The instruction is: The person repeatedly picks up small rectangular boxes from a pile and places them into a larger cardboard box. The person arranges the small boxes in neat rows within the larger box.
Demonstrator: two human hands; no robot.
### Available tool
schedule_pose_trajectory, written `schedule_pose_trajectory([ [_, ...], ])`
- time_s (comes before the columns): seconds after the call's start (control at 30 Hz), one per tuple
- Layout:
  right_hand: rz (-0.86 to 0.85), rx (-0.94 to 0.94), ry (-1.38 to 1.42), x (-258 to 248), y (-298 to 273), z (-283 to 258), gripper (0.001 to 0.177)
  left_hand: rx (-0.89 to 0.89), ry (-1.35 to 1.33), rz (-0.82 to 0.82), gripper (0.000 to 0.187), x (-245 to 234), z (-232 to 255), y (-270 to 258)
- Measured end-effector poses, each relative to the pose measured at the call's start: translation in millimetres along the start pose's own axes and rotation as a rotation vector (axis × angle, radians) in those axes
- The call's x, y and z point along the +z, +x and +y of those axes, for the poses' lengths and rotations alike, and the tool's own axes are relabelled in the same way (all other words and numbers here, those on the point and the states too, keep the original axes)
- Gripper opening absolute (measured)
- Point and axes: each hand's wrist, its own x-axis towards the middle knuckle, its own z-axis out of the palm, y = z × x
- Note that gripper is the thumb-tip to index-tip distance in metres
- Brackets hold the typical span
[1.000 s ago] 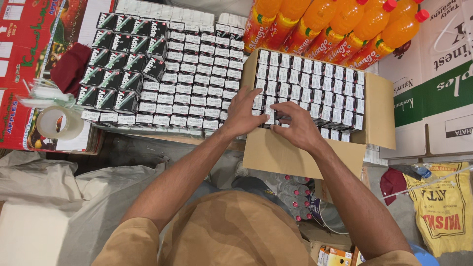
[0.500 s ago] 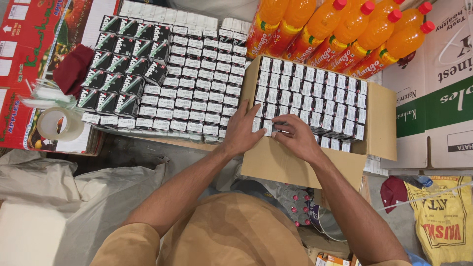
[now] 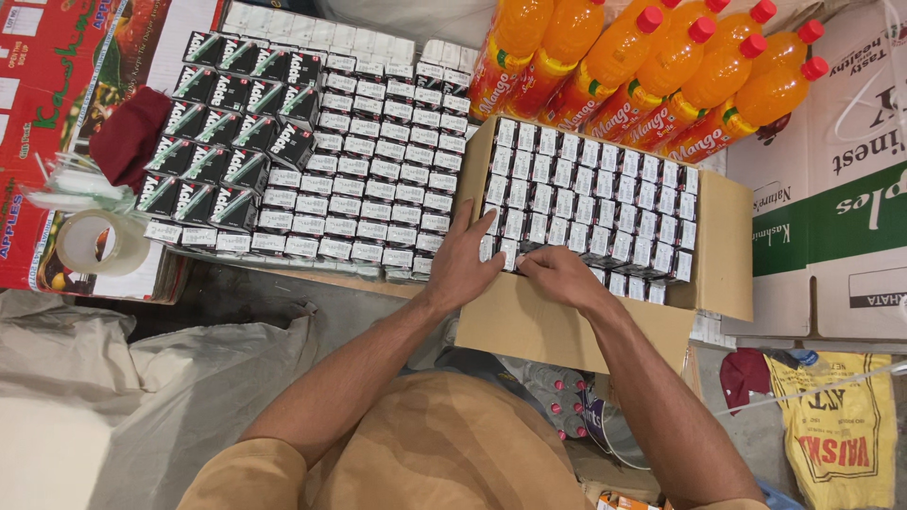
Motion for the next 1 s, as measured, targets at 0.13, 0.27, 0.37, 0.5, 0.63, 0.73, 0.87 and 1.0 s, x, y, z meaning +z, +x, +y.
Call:
schedule_pose_trajectory([
  [0.13, -0.030, -0.035, -0.057, -5, -10, -13, 0.034, -0.013, 0.001, 0.005, 0.070, 0, -2, 2],
  [0.27, 0.009, -0.081, -0.180, -5, -25, -29, 0.035, -0.005, -0.022, -0.007, 0.071, -4, -5, 1],
  [0.37, 0.050, -0.060, -0.272, -12, -41, -57, 0.034, 0.013, -0.092, -0.057, 0.070, -19, -11, 2],
  [0.5, 0.063, -0.039, -0.460, -23, -52, -95, 0.031, -0.004, -0.238, -0.124, 0.056, -44, -22, -1],
  [0.63, 0.064, -0.037, -0.516, -20, -54, -142, 0.027, -0.104, -0.342, -0.081, 0.066, -66, -29, -5],
  [0.73, 0.133, -0.193, -0.428, -8, -34, -162, 0.028, -0.119, -0.477, 0.004, 0.068, -84, -39, -5],
  [0.87, 0.070, -0.474, -0.250, 20, 11, -181, 0.037, -0.086, -0.511, 0.174, 0.070, -114, -54, -9],
  [1.0, -0.005, -0.678, -0.213, 69, 69, -207, 0.063, -0.188, -0.404, 0.259, 0.082, -141, -60, -15],
])
